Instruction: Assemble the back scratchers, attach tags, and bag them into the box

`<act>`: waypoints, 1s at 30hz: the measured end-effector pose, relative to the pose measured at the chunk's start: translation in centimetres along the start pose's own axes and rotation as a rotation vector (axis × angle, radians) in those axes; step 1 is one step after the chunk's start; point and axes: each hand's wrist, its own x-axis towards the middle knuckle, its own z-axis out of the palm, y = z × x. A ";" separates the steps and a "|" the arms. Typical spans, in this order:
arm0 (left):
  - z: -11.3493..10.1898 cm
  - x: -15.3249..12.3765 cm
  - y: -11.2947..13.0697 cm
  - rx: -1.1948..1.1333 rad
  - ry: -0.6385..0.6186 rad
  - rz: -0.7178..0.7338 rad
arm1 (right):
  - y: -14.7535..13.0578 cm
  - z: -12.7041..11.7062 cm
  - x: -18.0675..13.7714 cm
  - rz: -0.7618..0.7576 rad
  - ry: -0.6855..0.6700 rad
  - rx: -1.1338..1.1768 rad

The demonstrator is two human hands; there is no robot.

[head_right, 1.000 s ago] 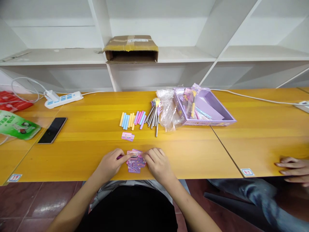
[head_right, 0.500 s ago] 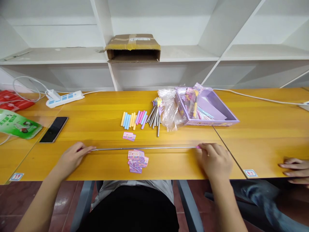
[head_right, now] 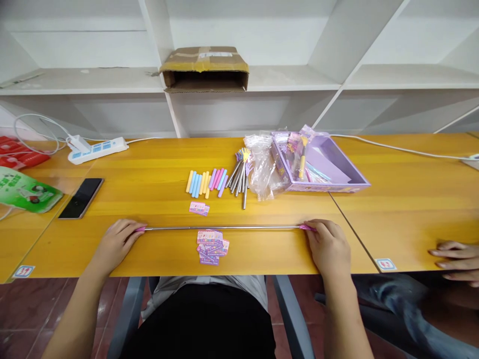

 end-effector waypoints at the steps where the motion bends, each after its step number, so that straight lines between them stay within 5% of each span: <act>1: 0.0 0.0 -0.1 0.006 0.000 0.009 | 0.2 0.0 0.0 -0.007 0.002 0.005; 8: 0.0 0.4 1.8 0.030 0.104 0.174 | -0.3 0.0 -0.1 -0.032 0.033 -0.027; 16: 0.9 3.0 7.5 0.029 0.106 0.288 | -5.7 0.4 2.1 -0.169 -0.029 0.029; 26: 5.3 4.9 14.2 -0.110 0.055 0.303 | -18.8 0.6 3.4 -0.517 -0.115 0.249; 30: 6.1 4.8 14.7 -0.133 0.029 0.319 | -21.7 1.9 2.4 -0.523 -0.100 0.275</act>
